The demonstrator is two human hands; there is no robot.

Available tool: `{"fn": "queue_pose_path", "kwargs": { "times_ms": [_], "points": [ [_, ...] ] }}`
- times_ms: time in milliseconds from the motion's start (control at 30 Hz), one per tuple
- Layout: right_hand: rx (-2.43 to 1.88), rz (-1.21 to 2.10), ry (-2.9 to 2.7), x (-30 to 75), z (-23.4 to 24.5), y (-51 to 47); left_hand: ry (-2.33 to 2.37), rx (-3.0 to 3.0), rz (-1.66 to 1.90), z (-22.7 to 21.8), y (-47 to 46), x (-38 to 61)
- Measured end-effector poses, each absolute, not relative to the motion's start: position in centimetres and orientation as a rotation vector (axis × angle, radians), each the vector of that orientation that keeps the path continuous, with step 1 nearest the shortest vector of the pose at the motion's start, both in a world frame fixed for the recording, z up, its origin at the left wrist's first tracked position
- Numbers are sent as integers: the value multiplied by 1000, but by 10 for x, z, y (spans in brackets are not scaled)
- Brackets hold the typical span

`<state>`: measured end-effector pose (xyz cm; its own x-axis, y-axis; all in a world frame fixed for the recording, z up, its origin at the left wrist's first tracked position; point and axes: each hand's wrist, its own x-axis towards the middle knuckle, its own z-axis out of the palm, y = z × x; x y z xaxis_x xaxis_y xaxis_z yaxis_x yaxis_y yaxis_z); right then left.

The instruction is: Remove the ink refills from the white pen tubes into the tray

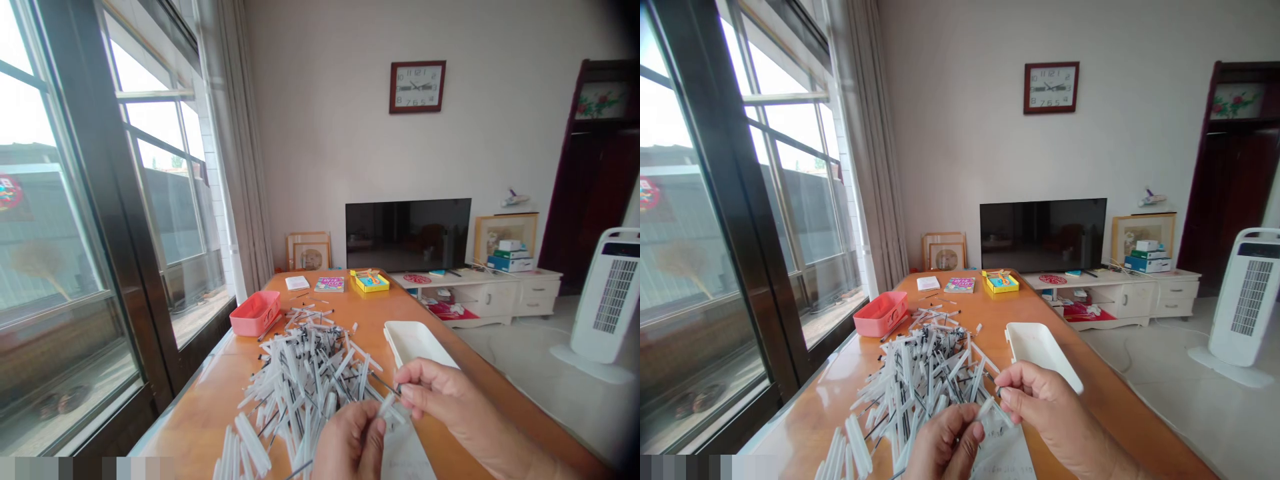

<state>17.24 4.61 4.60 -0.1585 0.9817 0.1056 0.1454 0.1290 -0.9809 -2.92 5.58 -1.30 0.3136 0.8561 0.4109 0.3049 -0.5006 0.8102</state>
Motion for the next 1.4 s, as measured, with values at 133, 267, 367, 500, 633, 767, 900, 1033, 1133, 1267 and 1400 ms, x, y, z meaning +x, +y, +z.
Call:
{"fn": "queue_pose_path", "kwargs": {
  "times_ms": [133,267,367,500,633,767,900,1033,1133,1267,1400],
  "points": [
    [-1147,1143,-1506,171,42,48,1049,2009,1138,-16,57,-29],
    [-1129,1146,-1507,171,37,49,1022,2020,1118,-14,57,-29],
    [-1134,1150,-1505,170,35,49,1033,2014,1094,-12,57,-30],
    [-1123,1148,-1505,168,33,49,1041,2012,1097,-12,57,-30],
    [-1128,1143,-1511,170,31,48,1041,1997,1098,-15,58,-29],
    [-1140,1132,-1550,171,32,47,1056,1959,1083,-18,58,-29],
    [-1146,1132,-1587,173,32,48,1045,1985,1081,-20,59,-30],
    [-1154,1139,-1627,175,33,47,1023,2004,1060,-21,60,-30],
    [-1151,1181,-1632,177,34,46,1000,1997,1032,-19,59,-29],
    [-1160,1234,-1635,179,36,46,974,1928,983,-14,56,-30],
    [-1161,1232,-1637,177,35,46,959,1891,949,-12,56,-31]
  ]
}}
